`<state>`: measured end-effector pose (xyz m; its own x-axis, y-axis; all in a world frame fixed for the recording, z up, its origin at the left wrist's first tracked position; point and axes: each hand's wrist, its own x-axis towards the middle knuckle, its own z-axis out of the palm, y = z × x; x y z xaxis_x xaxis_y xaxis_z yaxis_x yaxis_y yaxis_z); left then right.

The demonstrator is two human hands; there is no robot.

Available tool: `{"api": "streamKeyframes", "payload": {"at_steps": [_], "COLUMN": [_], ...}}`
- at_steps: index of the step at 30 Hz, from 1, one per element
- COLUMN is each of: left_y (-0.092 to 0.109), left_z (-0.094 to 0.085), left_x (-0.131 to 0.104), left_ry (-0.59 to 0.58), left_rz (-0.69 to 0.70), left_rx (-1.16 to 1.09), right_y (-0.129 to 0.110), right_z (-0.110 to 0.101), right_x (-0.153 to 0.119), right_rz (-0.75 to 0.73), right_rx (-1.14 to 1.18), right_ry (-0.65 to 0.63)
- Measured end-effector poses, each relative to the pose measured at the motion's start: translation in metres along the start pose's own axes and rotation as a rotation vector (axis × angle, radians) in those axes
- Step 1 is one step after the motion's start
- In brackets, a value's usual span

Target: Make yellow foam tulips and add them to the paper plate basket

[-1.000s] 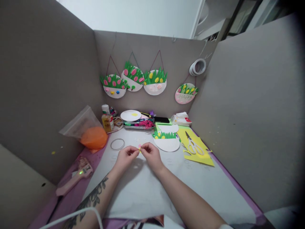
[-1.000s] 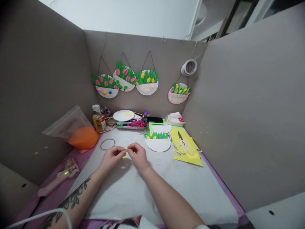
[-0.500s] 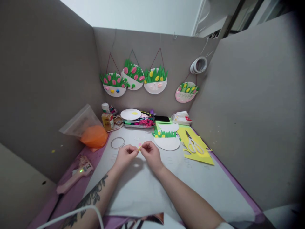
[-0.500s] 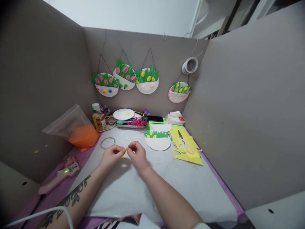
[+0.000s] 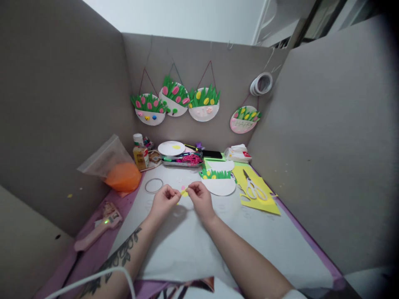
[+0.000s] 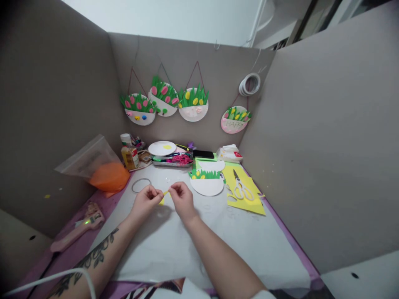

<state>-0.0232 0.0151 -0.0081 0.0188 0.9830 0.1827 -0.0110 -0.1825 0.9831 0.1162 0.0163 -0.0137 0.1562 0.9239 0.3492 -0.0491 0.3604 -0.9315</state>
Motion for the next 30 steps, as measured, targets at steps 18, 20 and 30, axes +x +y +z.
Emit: {"api": "streamKeyframes", "payload": {"at_steps": [18,20,30], "left_y": [0.006,0.008,0.009], "left_z": [0.002,0.002,0.000], "left_x": [-0.004,-0.004,-0.004], "left_ry": [-0.134,-0.181,-0.210], "left_rz": [0.107,0.072,0.032], "left_rx": [0.299,0.315,0.299], "right_y": [-0.008,-0.008,-0.003], "right_z": [-0.003,-0.004,-0.004], "right_x": [-0.001,-0.001,0.001], "right_rz": [0.020,0.029,0.100], "right_rx": [-0.273,-0.252,-0.146], "right_ry": [-0.205,-0.218,-0.218]}}
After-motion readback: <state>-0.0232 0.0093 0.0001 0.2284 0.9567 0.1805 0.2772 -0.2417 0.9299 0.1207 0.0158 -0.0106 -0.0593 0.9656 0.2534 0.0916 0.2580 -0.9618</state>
